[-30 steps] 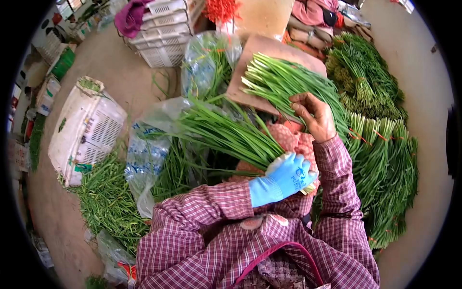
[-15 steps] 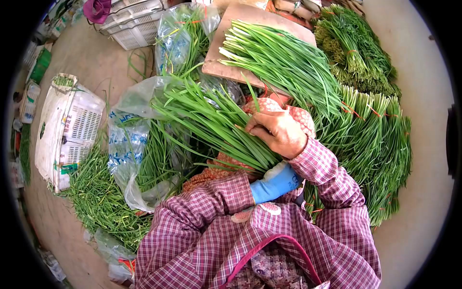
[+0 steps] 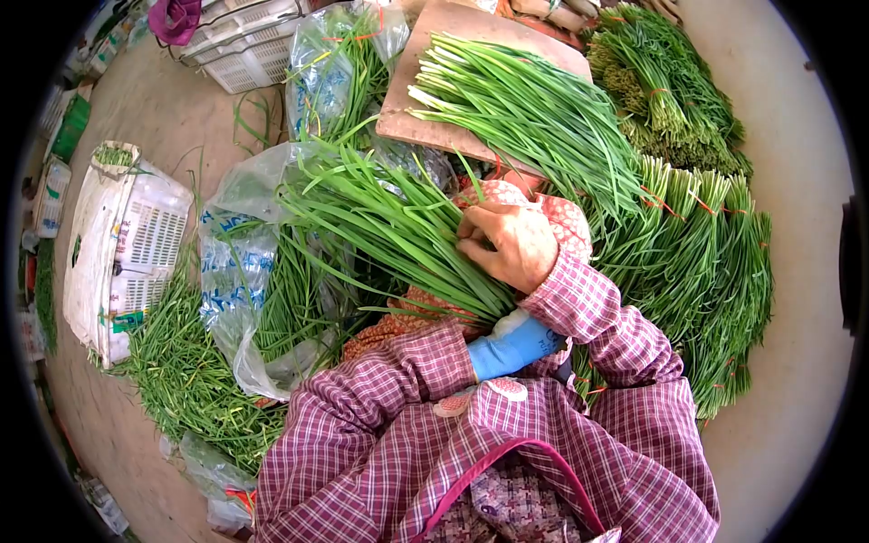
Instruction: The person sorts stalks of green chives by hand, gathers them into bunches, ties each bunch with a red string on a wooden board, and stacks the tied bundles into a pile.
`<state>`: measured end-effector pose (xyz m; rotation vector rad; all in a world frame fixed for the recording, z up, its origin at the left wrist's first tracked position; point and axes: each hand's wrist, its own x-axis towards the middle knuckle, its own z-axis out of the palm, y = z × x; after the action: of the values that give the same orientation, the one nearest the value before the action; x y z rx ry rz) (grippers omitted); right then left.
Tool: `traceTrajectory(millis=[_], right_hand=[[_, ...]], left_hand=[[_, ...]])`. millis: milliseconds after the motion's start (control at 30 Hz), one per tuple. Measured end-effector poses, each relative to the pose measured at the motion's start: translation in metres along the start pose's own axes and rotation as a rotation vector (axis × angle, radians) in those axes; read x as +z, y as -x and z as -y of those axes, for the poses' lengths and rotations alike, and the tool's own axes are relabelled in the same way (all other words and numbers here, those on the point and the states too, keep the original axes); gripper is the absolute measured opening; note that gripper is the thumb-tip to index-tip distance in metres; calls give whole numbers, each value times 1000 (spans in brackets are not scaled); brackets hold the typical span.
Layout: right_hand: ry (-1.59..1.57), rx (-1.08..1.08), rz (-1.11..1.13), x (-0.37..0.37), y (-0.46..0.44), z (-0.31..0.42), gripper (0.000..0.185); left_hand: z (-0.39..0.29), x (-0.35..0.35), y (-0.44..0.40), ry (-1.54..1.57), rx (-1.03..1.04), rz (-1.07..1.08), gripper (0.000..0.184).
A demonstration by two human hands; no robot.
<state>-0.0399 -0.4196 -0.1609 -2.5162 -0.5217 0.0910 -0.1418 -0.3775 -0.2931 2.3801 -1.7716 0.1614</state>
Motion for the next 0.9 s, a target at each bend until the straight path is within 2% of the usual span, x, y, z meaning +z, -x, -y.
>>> traceTrajectory(millis=[67, 100, 167, 267, 333, 400, 467, 533, 567, 633, 667, 700, 733, 800, 867, 900], right_hand=[[-13, 4, -14, 0, 1, 1, 17], [-62, -14, -57, 1, 3, -1, 16], [-141, -40, -93, -5, 8, -1, 11], [-252, 37, -134, -12, 20, 4, 11], [-311, 58, -114, -12, 26, 3, 12], [-706, 257, -40, -6, 31, -3, 11], [-1009, 325, -11, -13, 31, 5, 11], [-1144, 357, -51, -12, 32, 1, 12], [-1166, 402, -69, -14, 31, 5, 12], [-1279, 384, -108, -23, 27, 17, 12], [-1393, 366, -147, -29, 25, 24, 12], [-1480, 261, -119, -34, 21, 26, 16], [-1460, 166, -101, -43, 16, 32, 16], [-1222, 54, -67, -51, -1, 39, 17], [-1140, 21, 198, -60, -22, 35, 27], [-994, 33, 148, -59, -32, 34, 29]], left_hand=[[2, 6, 1, -14, 4, -17, 44], [7, 6, 3, -469, -18, -168, 44], [5, -2, 3, 3, -41, -206, 42], [10, -14, 6, 83, -36, -308, 41], [11, -15, 5, 17, -42, -370, 38], [14, -28, 7, 8, -45, -362, 35], [15, -31, 8, 84, -64, -393, 30], [16, -32, 8, 162, -81, -429, 26], [18, -36, 8, 120, -30, -349, 24], [19, -36, 11, 75, 22, -269, 22], [17, -30, 16, 15, 57, -312, 22], [17, -31, 18, -47, 93, -355, 22], [17, -31, 20, -50, 97, -354, 22], [16, -43, 22, 95, 75, -417, 21], [14, -38, 19, 92, 73, -417, 18], [13, -35, 18, 77, 88, -382, 17]])
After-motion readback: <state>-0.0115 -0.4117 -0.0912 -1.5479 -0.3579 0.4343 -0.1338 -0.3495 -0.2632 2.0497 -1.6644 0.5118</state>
